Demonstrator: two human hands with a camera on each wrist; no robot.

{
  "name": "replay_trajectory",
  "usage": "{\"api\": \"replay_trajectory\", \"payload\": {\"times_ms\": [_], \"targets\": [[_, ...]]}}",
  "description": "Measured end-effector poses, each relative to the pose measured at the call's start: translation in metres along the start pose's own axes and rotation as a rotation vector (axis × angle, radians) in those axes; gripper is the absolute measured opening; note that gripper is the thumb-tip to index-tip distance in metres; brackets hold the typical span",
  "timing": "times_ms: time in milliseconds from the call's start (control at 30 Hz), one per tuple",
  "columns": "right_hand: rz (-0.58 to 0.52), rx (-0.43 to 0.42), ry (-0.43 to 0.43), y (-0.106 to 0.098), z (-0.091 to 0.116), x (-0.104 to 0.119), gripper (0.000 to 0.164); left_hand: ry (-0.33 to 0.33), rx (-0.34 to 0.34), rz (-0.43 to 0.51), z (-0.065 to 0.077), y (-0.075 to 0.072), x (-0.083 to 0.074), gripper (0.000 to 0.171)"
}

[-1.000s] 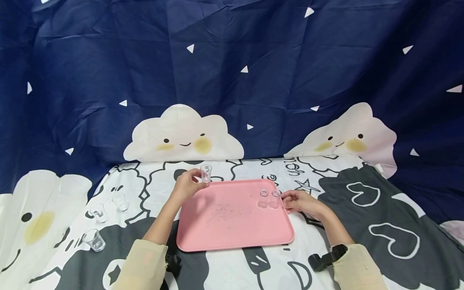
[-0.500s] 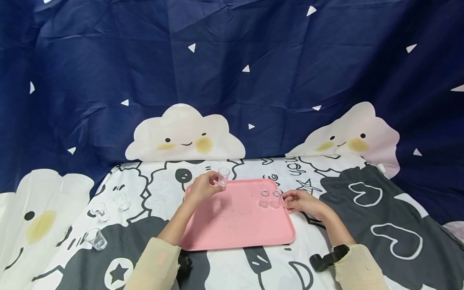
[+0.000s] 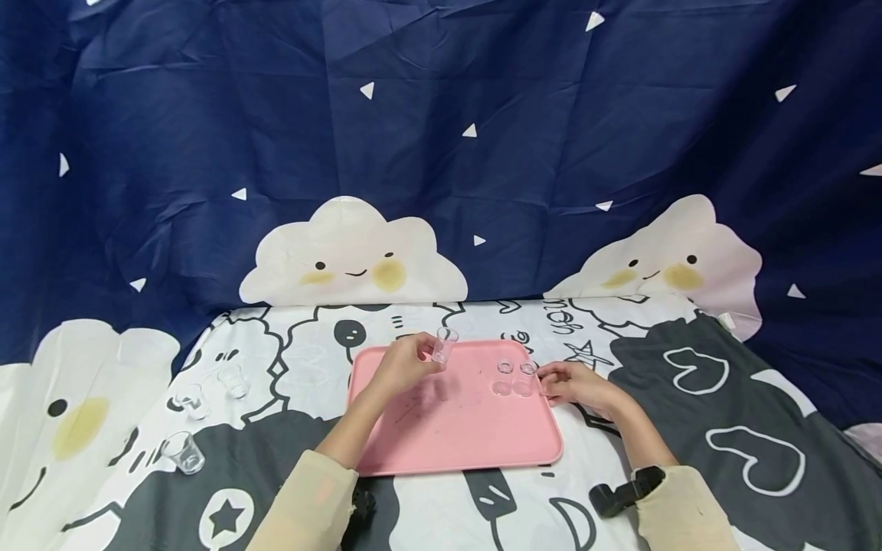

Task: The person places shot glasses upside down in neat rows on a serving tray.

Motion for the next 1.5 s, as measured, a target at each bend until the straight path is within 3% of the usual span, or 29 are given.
{"api": "replay_trajectory", "payload": {"times_ms": [167, 533, 833, 1267, 1500], "targets": [[0.006, 0.0, 0.0, 0.0, 0.0, 0.0, 0.041, 0.018, 0.039, -0.04, 0.0, 0.002, -0.003, 0.026], [-0.006, 0.005, -0.004, 0.0, 0.0, -0.001, 0.041, 0.048, 0.053, -0.124, -0.001, 0.007, -0.006, 0.031], [-0.001, -0.004, 0.003, 0.001, 0.001, 0.001, 0.041, 0.005, -0.032, -0.066, -0.004, 0.014, -0.009, 0.023], [-0.008, 0.001, -0.006, -0.001, 0.001, -0.001, 0.041, 0.07, -0.027, -0.135, -0.012, 0.04, -0.028, 0.025], [-0.017, 0.016, -0.018, -0.001, 0.001, -0.002, 0.042, 0.057, -0.018, -0.134, -0.017, 0.051, -0.031, 0.026]]}}
Point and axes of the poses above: each hand's wrist, its own z-axis away from the middle knuckle, its own y-axis out of the palm, x = y × z, the point moved 2 cm from there along -z, towards the middle knuckle, and after that the axes turned 2 degrees about -y, right-handed, at the moved point
